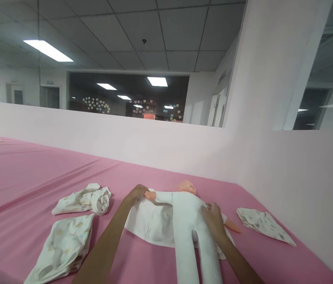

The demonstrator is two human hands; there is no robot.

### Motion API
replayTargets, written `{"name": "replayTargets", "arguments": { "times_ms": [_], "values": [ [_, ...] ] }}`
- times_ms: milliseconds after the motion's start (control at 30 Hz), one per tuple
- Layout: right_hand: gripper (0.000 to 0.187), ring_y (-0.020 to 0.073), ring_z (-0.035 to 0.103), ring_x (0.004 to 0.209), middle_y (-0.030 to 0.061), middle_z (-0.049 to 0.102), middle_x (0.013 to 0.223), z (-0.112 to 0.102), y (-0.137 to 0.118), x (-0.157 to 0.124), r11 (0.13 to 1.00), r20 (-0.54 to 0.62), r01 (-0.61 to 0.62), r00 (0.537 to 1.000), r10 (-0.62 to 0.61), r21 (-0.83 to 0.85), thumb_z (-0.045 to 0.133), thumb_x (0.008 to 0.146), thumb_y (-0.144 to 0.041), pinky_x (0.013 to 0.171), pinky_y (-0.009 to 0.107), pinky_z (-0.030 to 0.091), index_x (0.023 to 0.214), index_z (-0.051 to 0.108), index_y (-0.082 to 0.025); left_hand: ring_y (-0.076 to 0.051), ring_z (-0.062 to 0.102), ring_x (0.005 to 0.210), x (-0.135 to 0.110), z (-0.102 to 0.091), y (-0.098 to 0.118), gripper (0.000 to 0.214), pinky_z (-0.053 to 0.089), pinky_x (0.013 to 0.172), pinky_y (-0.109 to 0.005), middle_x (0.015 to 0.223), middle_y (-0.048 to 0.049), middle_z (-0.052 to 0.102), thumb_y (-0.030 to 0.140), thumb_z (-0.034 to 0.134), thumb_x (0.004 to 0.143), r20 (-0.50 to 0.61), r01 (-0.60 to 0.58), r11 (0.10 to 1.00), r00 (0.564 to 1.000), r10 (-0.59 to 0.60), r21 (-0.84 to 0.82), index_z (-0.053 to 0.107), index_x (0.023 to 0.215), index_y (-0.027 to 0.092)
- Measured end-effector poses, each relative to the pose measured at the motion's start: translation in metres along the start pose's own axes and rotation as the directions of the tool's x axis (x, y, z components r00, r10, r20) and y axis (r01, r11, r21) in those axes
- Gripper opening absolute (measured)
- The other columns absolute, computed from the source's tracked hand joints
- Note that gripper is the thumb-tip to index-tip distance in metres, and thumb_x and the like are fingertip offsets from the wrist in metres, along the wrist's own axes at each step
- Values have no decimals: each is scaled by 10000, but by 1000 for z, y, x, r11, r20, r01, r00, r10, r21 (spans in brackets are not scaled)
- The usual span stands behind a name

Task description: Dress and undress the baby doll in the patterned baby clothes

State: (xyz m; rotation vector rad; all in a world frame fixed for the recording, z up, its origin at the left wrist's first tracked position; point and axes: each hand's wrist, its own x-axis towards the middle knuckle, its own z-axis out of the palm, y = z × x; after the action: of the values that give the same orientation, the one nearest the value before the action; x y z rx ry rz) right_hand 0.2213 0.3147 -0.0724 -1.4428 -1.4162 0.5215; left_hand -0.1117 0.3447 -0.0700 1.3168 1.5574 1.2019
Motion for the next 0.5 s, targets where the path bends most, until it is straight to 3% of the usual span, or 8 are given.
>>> {"name": "replayTargets", "arguments": {
  "times_ms": [67,133,200,267,367,500],
  "values": [
    [379,272,571,1113,134,599,1220,12,-21,2,977,132,184,977,-169,-108,510,816,-293,969,350,414,1149,619,-149,-151,632,738,-3,-3,9,201,520,664,-284,806,-18,661,321,633,864,34,8,999,999,-6,-53,645,866,121],
    [354,234,559,1145,60,593,1271,31,-41,0,911,285,376,904,-320,-169,540,841,-305,999,313,383,1178,627,-239,-172,631,721,-8,-1,20,149,495,649,-281,751,-22,664,278,659,790,37,-4,995,999,8,-104,646,800,129],
    [316,231,572,1120,36,611,1240,54,-58,-4,837,393,499,832,-391,-224,571,850,-321,995,328,371,1157,645,-288,-181,626,715,-16,0,32,146,481,655,-286,744,-31,666,269,664,729,22,-32,990,999,35,-141,647,790,137],
    [279,247,608,1029,60,636,1158,76,-69,-6,781,457,553,797,-394,-291,602,843,-329,931,360,398,1107,664,-265,-176,618,719,-26,0,43,185,476,677,-290,765,-34,663,287,658,704,5,-65,986,998,66,-156,648,818,141],
    [272,257,634,955,82,646,1088,99,-74,-4,734,497,561,795,-348,-384,618,842,-348,828,365,432,1082,660,-227,-173,609,763,-42,-2,59,241,468,718,-292,837,-41,655,304,646,705,-29,-122,982,993,119,-143,649,886,146],
    [284,248,640,949,84,642,1095,118,-72,3,717,477,502,838,-265,-483,595,873,-373,792,369,467,1096,629,-200,-161,591,778,-58,12,79,273,454,724,-280,889,-44,637,269,612,741,-15,-189,977,982,188,-103,644,988,158]
  ]
}}
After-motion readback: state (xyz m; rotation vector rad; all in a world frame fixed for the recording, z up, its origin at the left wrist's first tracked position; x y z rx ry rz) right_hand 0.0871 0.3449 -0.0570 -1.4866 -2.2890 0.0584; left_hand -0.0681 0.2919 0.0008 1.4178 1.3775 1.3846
